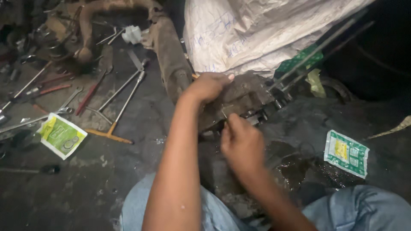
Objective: The person sits on the floor and uses a small metal tool to scrape and clean a dark, greasy mechanical part. They repeatedly rub the tool against the surface of the part to remove grime and debris.
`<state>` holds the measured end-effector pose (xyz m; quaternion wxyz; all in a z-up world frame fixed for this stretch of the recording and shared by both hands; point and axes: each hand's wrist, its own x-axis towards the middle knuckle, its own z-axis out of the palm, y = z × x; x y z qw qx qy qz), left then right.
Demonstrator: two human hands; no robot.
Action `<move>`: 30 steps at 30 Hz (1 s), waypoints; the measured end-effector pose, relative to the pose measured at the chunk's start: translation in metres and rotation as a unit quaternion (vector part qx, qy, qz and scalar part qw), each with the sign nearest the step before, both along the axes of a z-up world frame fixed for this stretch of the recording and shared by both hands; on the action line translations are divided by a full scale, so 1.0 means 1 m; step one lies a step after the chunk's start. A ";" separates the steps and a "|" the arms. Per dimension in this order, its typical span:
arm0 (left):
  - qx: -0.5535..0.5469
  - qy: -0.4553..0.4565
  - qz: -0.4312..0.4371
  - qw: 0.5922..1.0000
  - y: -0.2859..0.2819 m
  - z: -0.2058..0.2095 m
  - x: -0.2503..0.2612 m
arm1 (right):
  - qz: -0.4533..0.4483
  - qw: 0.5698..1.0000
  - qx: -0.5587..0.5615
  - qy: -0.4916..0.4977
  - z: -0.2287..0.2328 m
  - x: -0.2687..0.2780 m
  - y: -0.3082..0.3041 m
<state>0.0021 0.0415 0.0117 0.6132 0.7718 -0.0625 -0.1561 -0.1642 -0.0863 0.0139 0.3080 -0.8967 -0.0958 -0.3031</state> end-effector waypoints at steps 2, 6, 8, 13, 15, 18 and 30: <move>-0.014 0.003 -0.003 1.000 -0.003 -0.002 -0.001 | 0.002 1.000 0.026 0.018 0.007 0.001 -0.011; 0.037 -0.057 -0.017 0.998 0.002 -0.003 0.008 | -0.028 1.000 0.004 -0.002 0.012 0.002 -0.005; 0.047 -0.057 -0.021 0.997 0.001 -0.010 0.008 | -0.024 0.999 -0.021 -0.009 0.008 -0.002 0.006; 0.047 -0.072 -0.024 0.996 -0.002 -0.015 0.009 | 0.001 0.997 0.055 0.051 0.025 0.003 -0.021; 0.060 -0.059 -0.003 0.996 -0.001 -0.013 0.005 | -0.066 0.997 -0.014 0.030 0.019 0.003 0.002; 0.034 -0.063 0.012 0.997 -0.003 -0.015 0.005 | -0.084 0.992 -0.066 0.062 0.012 -0.002 0.025; 0.024 -0.031 0.018 0.999 0.002 -0.003 -0.001 | -0.050 0.992 -0.098 0.056 0.007 0.007 -0.009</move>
